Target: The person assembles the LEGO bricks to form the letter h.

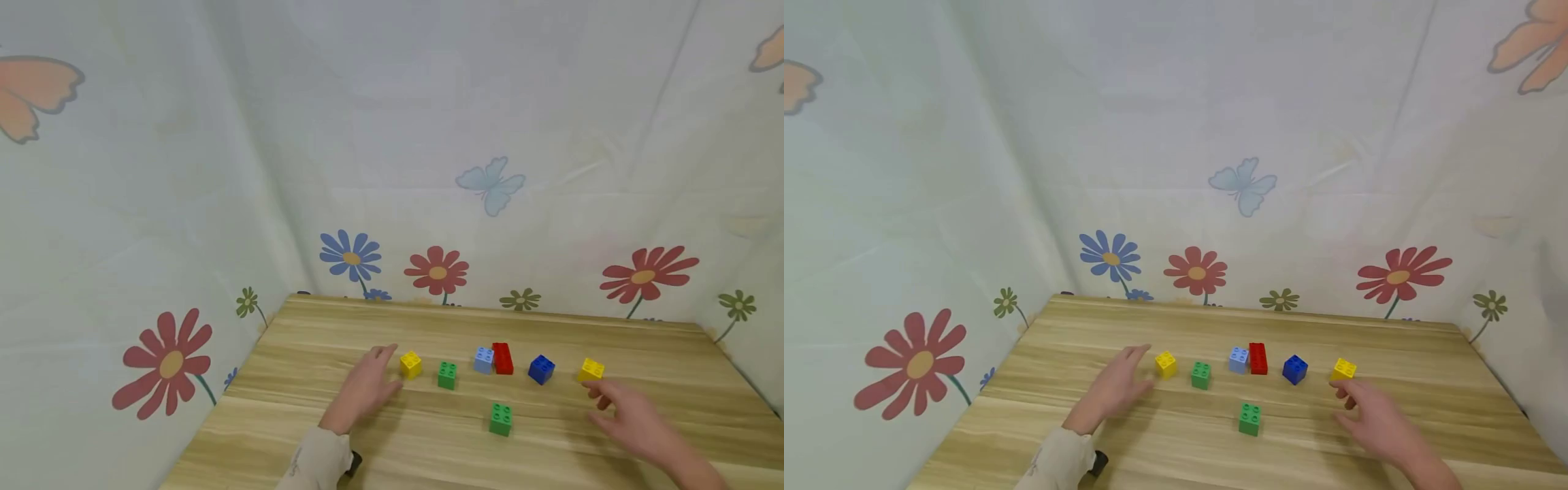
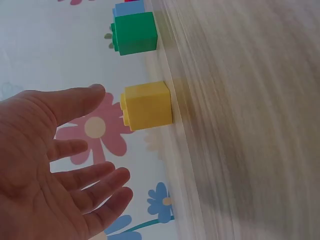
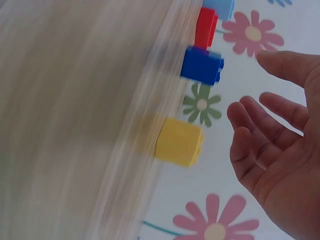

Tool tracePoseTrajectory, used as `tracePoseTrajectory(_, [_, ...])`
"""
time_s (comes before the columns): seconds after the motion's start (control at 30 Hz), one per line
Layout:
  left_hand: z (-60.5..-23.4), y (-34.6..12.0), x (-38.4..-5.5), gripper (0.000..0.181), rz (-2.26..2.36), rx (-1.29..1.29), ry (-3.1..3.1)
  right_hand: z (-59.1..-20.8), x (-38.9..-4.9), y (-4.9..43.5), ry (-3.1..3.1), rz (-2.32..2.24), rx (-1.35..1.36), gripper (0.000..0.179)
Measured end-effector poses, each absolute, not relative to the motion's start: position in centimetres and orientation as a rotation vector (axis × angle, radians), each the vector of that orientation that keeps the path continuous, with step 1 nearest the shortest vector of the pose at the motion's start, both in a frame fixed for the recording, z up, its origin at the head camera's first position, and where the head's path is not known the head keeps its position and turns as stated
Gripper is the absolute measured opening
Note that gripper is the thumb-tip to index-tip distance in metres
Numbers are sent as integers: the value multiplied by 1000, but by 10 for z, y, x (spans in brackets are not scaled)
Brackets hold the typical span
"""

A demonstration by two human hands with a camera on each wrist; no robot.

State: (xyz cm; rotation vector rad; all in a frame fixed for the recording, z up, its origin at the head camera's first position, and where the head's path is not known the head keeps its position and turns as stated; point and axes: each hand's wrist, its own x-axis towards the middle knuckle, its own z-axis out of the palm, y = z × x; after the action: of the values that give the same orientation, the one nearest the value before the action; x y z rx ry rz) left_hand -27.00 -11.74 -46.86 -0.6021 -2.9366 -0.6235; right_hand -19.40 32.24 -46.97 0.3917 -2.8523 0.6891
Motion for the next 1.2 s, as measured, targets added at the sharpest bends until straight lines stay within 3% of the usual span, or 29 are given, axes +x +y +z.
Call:
tracePoseTrajectory(0.53, [-473,-101,-290,65,-729,-667,-3026,-467,-202,275,-2998,807,780,46])
tracePoseTrajectory(0.87, [-475,-95,-299,68,-758,-655,-3054,-469,-207,245,-3067,831,822,61])
tracePoseTrajectory(1.2, [-478,-92,-304,65,-798,-608,-3082,-470,-214,228,-3050,824,917,59])
